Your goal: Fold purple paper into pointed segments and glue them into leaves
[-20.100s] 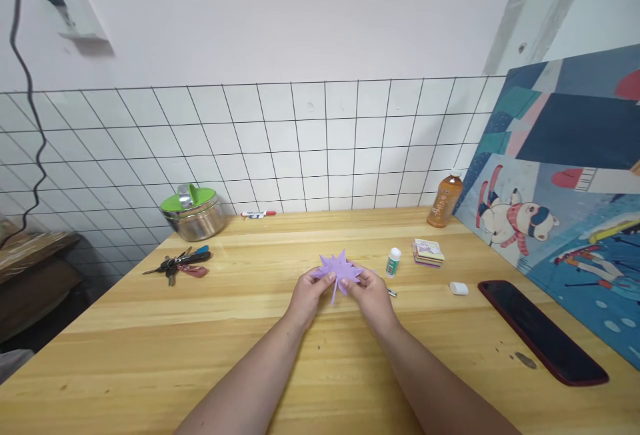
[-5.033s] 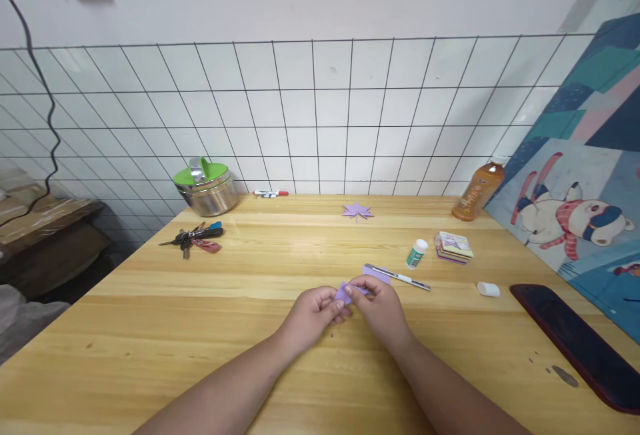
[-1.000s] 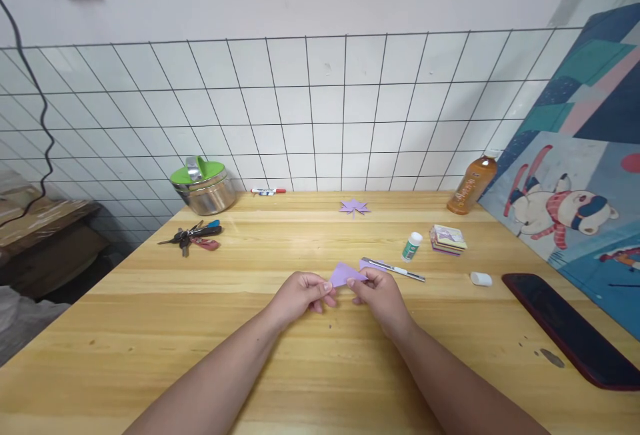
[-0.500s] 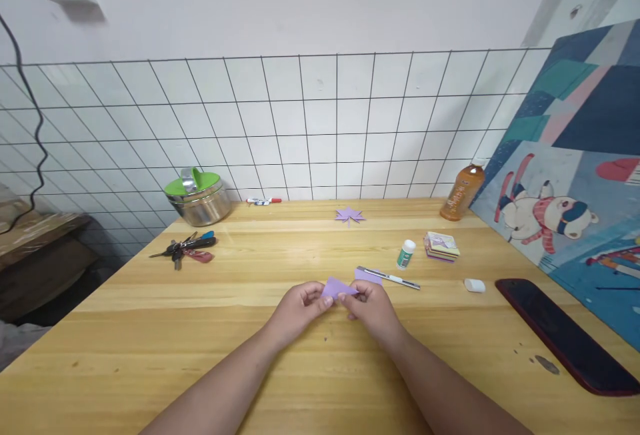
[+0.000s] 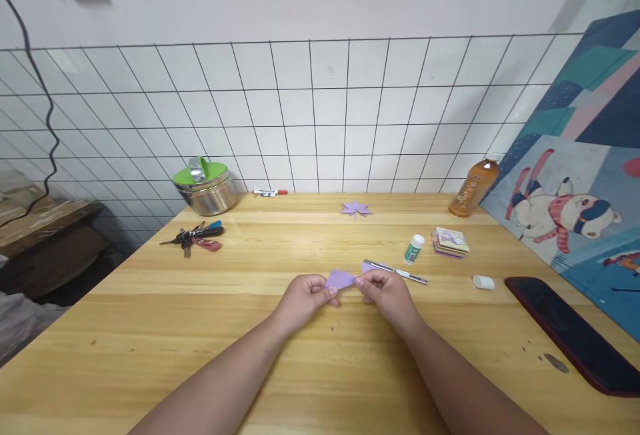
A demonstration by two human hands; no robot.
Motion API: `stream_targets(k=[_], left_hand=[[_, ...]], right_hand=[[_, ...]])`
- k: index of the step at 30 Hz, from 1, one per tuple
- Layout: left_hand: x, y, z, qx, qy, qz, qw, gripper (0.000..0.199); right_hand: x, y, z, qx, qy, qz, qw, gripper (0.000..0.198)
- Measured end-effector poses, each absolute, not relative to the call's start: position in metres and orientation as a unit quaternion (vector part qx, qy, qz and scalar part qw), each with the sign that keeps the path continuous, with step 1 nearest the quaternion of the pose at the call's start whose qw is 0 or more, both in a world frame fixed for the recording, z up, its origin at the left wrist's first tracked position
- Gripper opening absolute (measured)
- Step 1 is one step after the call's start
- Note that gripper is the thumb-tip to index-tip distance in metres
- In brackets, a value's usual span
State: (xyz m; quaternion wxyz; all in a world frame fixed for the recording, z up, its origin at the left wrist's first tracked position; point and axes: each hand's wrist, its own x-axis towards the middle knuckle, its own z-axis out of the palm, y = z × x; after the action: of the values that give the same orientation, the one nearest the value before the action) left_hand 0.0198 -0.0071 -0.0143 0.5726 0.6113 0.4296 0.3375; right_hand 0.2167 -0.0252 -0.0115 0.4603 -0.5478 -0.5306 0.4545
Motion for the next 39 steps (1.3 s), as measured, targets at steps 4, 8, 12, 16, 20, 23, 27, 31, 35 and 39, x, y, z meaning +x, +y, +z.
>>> stream_targets(k=[4,8,12,16,20,23,27,31,35,39], left_hand=[[0.018,-0.006,-0.02,0.612,0.44,0.331,0.568,0.025],[0.022,-0.01,-0.022,0.684,0.453,0.293,0.491,0.028],[0.024,-0.014,-0.019,0.716,0.448,0.288,0.452,0.03],[0.022,-0.015,-0.014,0.709,0.407,0.315,0.482,0.036],[0.02,-0.012,-0.012,0.671,0.387,0.314,0.549,0.035],[0.021,-0.01,-0.013,0.664,0.394,0.32,0.549,0.03],[0.021,-0.01,-0.014,0.701,0.462,0.339,0.426,0.026],[0.018,-0.01,-0.013,0.759,0.512,0.303,0.265,0.018],[0.016,-0.012,-0.01,0.797,0.493,0.289,0.195,0.019],[0.015,-0.012,-0.008,0.844,0.434,0.268,0.164,0.024]], right_hand=[[0.222,-0.025,-0.006,-0.574,-0.579,0.325,0.479,0.026],[0.212,-0.031,-0.003,-0.509,-0.712,0.212,0.434,0.032],[0.2,-0.033,-0.007,-0.522,-0.732,0.194,0.393,0.004],[0.205,-0.031,-0.01,-0.532,-0.72,0.222,0.386,0.008],[0.211,-0.031,-0.009,-0.532,-0.715,0.215,0.399,0.022],[0.211,-0.033,-0.005,-0.491,-0.759,0.154,0.399,0.012],[0.212,-0.035,0.001,-0.445,-0.829,0.063,0.334,0.013],[0.214,-0.036,0.005,-0.412,-0.884,0.103,0.194,0.02],[0.215,-0.037,0.004,-0.423,-0.881,0.134,0.165,0.022],[0.219,-0.037,0.0,-0.433,-0.868,0.169,0.174,0.022]])
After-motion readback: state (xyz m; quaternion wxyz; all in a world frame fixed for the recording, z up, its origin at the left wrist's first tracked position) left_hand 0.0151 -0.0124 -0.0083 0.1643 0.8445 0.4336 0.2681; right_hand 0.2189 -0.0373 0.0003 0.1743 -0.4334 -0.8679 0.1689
